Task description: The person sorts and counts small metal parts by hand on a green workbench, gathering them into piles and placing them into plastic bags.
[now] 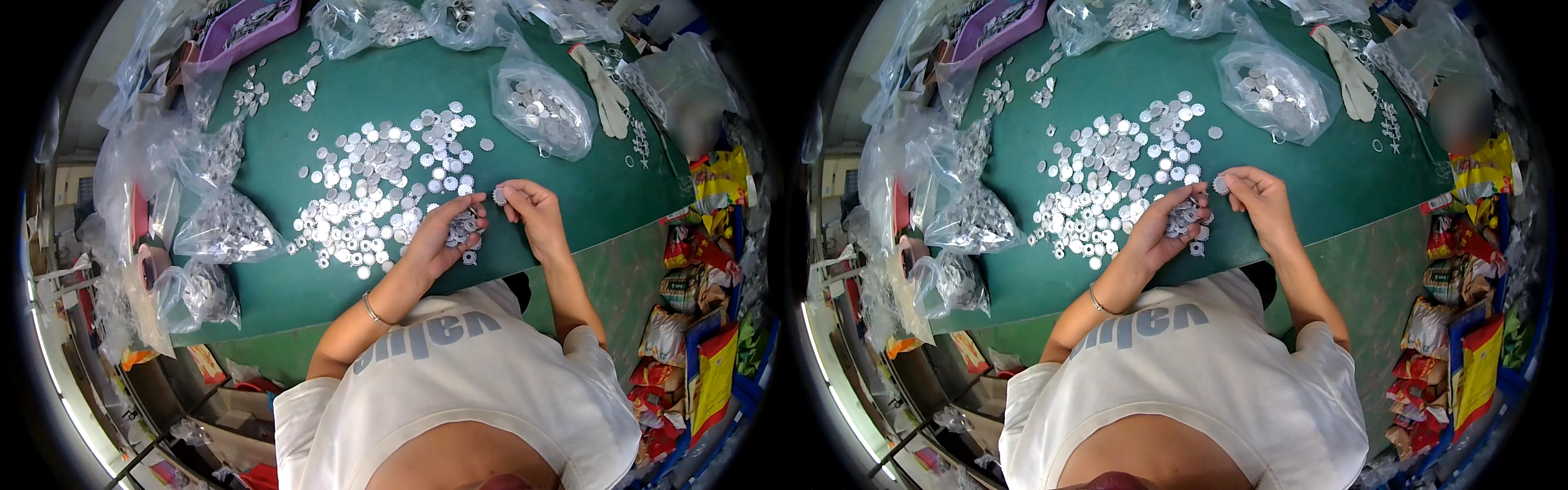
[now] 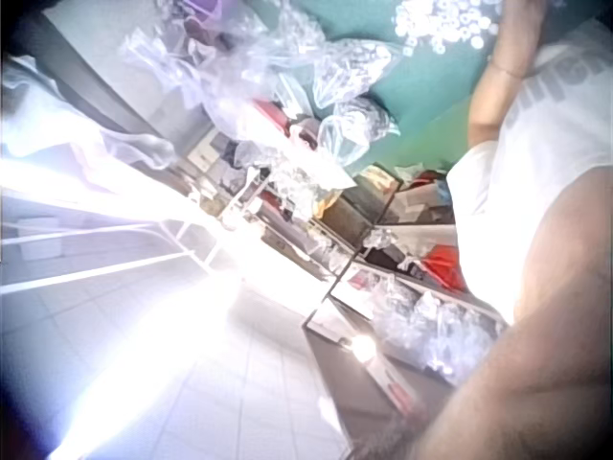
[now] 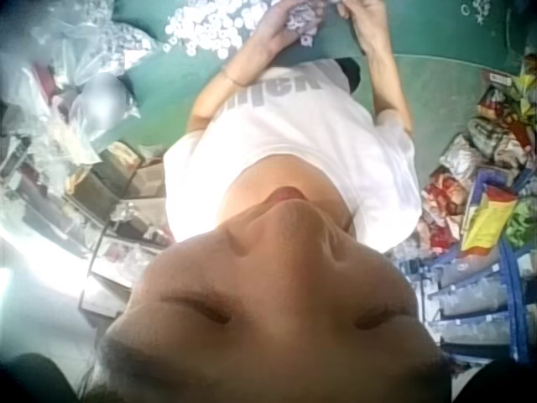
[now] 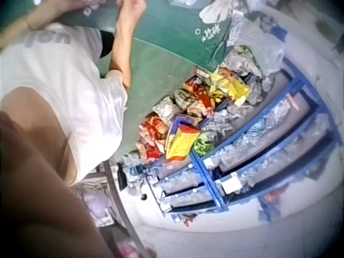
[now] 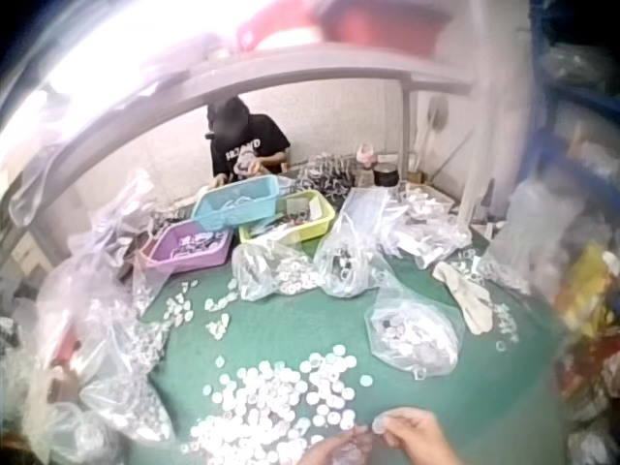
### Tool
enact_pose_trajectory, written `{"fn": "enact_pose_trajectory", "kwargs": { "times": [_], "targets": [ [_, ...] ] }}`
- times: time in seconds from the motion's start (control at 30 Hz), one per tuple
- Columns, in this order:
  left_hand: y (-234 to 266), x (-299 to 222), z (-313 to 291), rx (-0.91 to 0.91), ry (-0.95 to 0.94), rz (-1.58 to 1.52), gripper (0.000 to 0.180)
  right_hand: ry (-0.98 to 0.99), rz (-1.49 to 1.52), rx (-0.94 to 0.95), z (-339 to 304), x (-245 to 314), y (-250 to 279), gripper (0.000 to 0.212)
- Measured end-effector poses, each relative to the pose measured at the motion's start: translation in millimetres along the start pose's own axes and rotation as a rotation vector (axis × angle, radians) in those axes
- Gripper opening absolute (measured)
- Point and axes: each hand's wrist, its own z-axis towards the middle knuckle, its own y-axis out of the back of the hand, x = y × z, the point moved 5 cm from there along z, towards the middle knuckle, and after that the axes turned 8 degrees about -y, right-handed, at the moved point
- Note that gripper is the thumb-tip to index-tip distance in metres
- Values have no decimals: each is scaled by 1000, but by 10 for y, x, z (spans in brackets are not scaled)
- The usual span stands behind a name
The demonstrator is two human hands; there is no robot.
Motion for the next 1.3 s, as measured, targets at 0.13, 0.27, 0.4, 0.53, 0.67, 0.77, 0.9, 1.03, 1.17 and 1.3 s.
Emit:
{"fn": "enact_pose_trajectory", "kwargs": {
  "times": [0.13,0.27,0.4,0.53,0.67,0.77,0.9,1.03,1.17,1.3],
  "targets": [
    [40,-148,-94,-112,-84,-86,21,216,-638,-67,11,-19,-31,12],
    [93,-343,-190,41,-142,-272,17,596,-892,-218,-102,198,-133,13],
    [60,-412,-336,-291,-201,-165,15,452,-864,-79,-178,219,-167,15],
    [308,-319,-286,-68,-199,-240,14,727,-1093,153,-337,182,-423,20],
    [352,-281,-332,-37,-186,-237,17,700,-1105,127,-324,167,-386,24],
    [363,-285,-414,-16,-208,-147,20,667,-1158,98,-341,142,-324,28],
    [248,-286,-484,-73,-283,70,20,696,-1206,-23,-365,65,-285,30],
    [188,-339,-522,-93,-424,845,10,676,-1138,-53,-368,13,-327,32],
    [-75,-418,-482,13,-790,1466,10,584,-1130,-153,-353,-39,-353,28],
    [-109,-451,-464,-62,-788,1467,11,585,-1054,-183,-352,-49,-405,23]
  ]
}}
